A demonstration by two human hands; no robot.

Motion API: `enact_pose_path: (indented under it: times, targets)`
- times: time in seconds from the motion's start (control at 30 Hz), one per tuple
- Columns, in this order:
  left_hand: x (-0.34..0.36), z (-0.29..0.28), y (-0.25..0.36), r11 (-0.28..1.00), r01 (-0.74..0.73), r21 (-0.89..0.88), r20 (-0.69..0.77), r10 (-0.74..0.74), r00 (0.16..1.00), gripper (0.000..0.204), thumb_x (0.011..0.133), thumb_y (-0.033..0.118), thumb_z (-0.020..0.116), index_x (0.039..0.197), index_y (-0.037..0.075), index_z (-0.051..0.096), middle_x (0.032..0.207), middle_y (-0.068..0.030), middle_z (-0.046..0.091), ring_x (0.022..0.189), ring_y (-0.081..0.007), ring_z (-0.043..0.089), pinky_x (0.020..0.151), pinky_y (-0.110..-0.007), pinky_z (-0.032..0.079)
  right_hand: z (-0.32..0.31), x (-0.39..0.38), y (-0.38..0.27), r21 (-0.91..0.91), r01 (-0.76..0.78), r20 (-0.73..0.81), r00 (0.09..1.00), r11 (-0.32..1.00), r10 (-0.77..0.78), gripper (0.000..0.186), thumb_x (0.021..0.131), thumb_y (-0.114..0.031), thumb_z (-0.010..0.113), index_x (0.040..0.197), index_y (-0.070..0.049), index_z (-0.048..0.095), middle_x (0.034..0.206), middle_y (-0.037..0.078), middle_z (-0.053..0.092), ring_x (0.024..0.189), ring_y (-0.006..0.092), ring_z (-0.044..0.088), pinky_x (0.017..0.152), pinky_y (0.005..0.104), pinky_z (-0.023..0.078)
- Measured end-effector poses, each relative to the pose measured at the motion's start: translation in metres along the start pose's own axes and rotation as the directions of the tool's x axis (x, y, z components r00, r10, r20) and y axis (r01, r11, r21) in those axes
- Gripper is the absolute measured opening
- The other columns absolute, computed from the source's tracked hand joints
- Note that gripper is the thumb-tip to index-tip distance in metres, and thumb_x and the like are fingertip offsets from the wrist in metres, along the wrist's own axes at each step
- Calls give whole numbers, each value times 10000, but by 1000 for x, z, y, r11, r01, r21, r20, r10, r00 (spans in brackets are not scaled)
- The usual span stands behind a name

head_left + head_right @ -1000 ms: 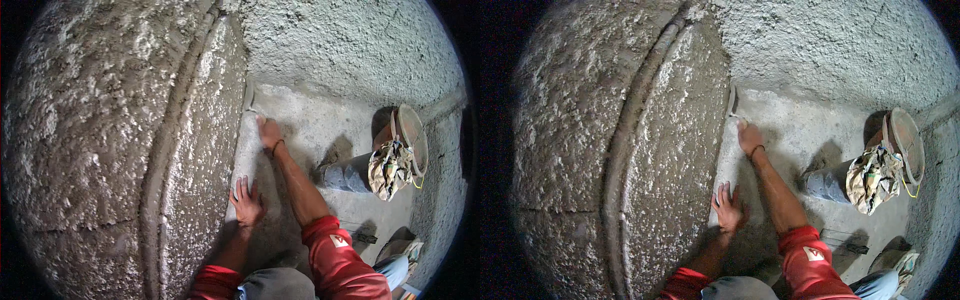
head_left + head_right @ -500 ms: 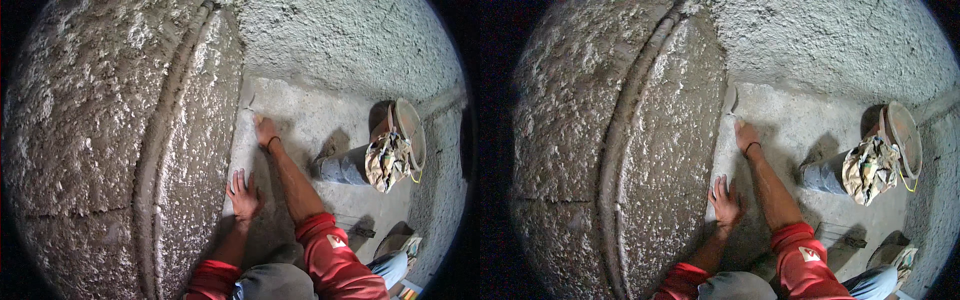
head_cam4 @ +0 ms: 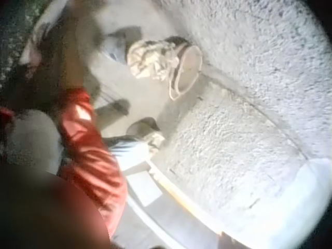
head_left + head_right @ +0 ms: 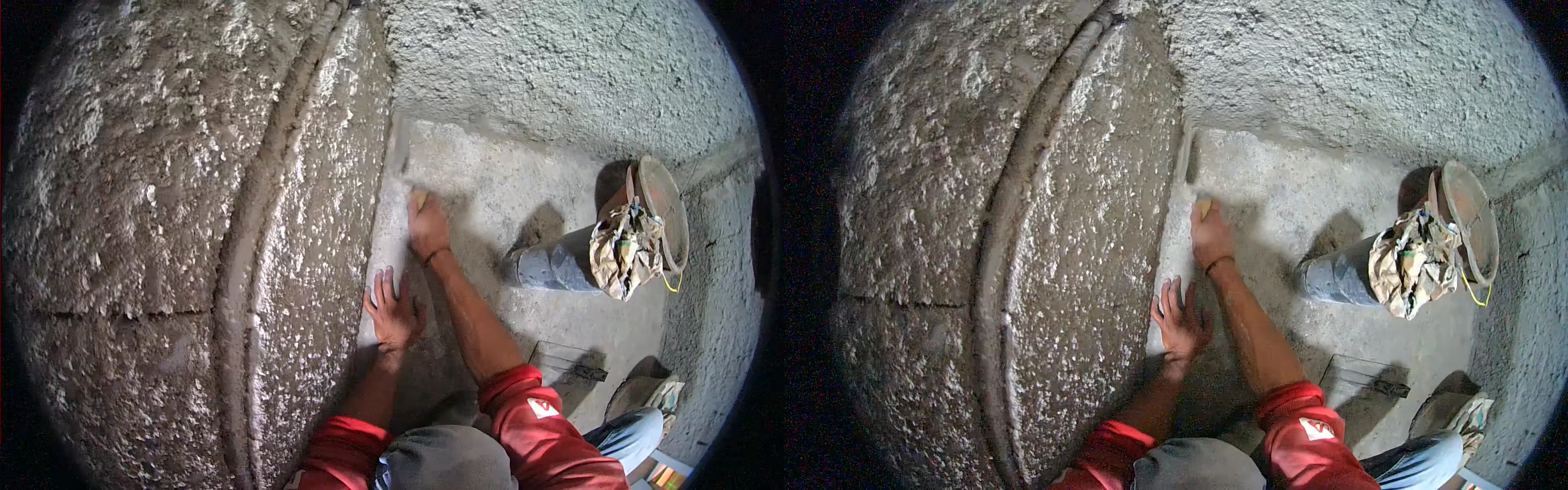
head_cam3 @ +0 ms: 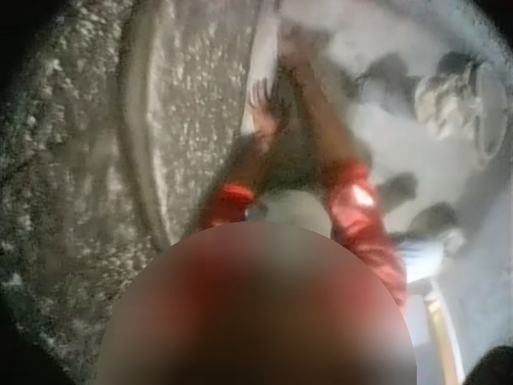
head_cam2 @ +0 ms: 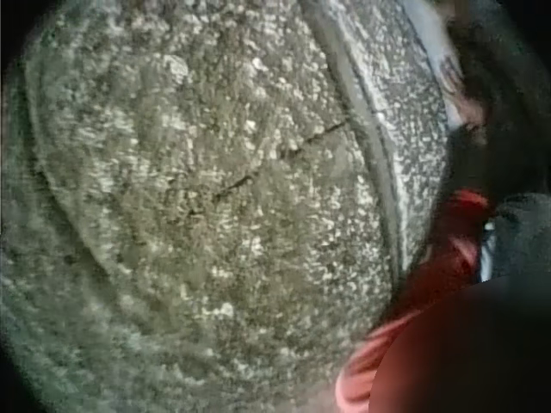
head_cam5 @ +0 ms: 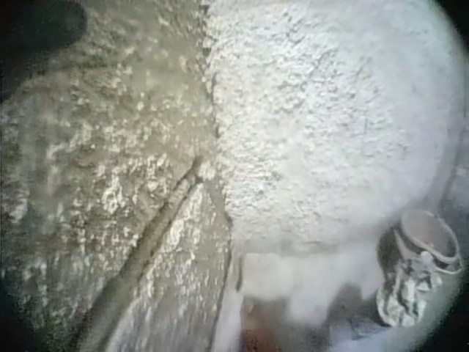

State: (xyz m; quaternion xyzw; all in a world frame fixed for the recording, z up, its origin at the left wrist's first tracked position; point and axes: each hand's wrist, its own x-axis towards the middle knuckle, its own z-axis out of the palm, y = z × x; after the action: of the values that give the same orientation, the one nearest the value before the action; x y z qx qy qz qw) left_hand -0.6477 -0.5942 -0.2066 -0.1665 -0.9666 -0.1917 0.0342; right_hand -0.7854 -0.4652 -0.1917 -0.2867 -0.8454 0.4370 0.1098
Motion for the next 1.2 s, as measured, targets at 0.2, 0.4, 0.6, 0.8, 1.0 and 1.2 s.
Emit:
enact_pose_path:
  times: [0.2, 0.4, 0.6, 0.8, 1.0, 1.2]
  targets:
    - [-2, -1, -6, 999, 34, -24, 13, -33, 999, 585, 732, 269, 616, 1256, 53, 472, 1375, -161, 348, 1307, -355, 285, 1017, -575, 216, -12, 11, -10, 52, 13, -33, 999, 999, -11, 527, 925, -474, 439, 1050, 26, 551, 936, 305, 599, 890, 490, 565, 784, 513, 449]
    - [1, -7, -15, 999, 23, 37, -3, -23, 1000, 579, 737, 257, 612, 1259, 53, 469, 1370, -166, 354, 1302, -352, 294, 1022, -568, 214, -1, 22, -3, -40, 68, 200, 978, 997, -59, 519, 926, -455, 444, 1090, 28, 542, 1017, 287, 597, 966, 460, 564, 817, 489, 446]
    - [-1, -5, -2, 1000, 25, -8, 18, -25, 1000, 564, 742, 259, 609, 1249, 55, 472, 1373, -165, 352, 1307, -345, 291, 1023, -569, 214, -2, 12, 12, -75, 3, 186, 982, 997, 11, 506, 922, -427, 454, 1057, 52, 544, 1046, 297, 583, 977, 435, 575, 829, 475, 452]
    - [0, 4, 1, 1000, 2, -21, 30, -1, 1000, 571, 762, 305, 585, 1274, 80, 474, 1387, -173, 355, 1327, -341, 275, 1044, -578, 181, 29, 22, 26, -78, 17, 265, 964, 997, 5, 484, 909, -399, 476, 1027, 65, 540, 1020, 293, 593, 924, 452, 584, 804, 491, 461]
    - [-2, -2, -5, 1000, 29, 1, 38, -29, 999, 555, 761, 284, 584, 1265, 76, 479, 1379, -169, 358, 1328, -343, 274, 1039, -584, 192, -10, -13, 46, -85, -108, 101, 988, 991, 116, 474, 900, -382, 501, 1059, 65, 505, 989, 301, 595, 912, 481, 568, 792, 497, 455]
    - [2, 1, 0, 999, 22, -45, 30, -21, 999, 552, 750, 275, 591, 1254, 73, 487, 1374, -170, 361, 1326, -346, 277, 1030, -579, 206, -41, -6, 7, -17, 17, -73, 997, 1000, -18, 473, 910, -380, 503, 1086, 59, 504, 1005, 329, 573, 941, 475, 561, 804, 521, 426]
